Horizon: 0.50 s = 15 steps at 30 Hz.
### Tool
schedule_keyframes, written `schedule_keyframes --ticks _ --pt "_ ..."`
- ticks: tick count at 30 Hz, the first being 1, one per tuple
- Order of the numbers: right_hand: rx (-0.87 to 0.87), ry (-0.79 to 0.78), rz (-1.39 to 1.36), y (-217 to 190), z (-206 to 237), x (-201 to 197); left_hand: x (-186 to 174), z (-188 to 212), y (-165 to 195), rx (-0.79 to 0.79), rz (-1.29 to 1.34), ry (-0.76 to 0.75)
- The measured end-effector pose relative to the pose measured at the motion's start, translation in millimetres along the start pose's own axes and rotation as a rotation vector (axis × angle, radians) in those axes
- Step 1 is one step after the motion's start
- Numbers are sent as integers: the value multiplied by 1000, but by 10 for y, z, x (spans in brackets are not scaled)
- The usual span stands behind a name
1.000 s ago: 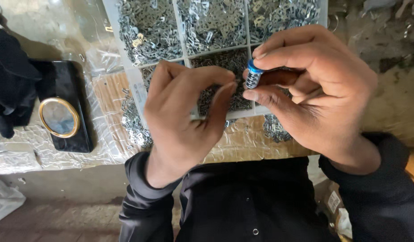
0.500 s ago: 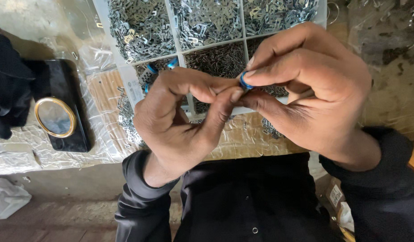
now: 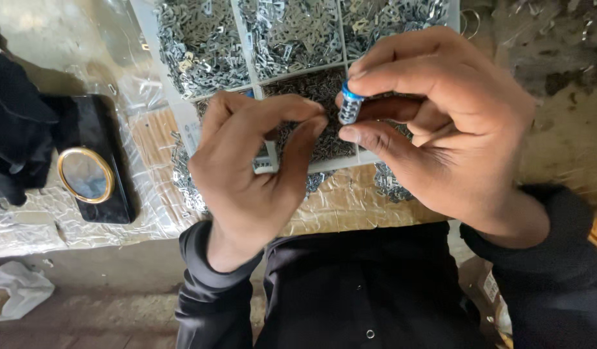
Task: The person sits at a workbench and assembles lock cylinders by hand, inserting small metal pins and springs into a blue-capped cylinder body taken from a compartment tray. The person works the parts into the cylinder with both hands and sets completed cylinders among a pile of similar locks on the bench.
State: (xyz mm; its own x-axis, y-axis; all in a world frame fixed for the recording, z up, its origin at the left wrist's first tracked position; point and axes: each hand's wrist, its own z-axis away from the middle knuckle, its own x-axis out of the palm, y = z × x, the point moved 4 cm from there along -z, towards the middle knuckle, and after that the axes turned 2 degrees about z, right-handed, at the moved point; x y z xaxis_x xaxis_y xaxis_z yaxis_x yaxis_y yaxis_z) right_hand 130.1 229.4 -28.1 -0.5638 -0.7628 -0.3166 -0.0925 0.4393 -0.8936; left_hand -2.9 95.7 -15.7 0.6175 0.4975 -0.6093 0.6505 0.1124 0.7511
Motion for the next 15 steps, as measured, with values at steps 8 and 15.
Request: schedule_keyframes --ticks 8,15 --pt "-12 -20 0 38 43 4 66 113 -68 -189 509 -23" --pt "-72 -36 21 11 -37 29 13 -15 -30 -53 279 58"
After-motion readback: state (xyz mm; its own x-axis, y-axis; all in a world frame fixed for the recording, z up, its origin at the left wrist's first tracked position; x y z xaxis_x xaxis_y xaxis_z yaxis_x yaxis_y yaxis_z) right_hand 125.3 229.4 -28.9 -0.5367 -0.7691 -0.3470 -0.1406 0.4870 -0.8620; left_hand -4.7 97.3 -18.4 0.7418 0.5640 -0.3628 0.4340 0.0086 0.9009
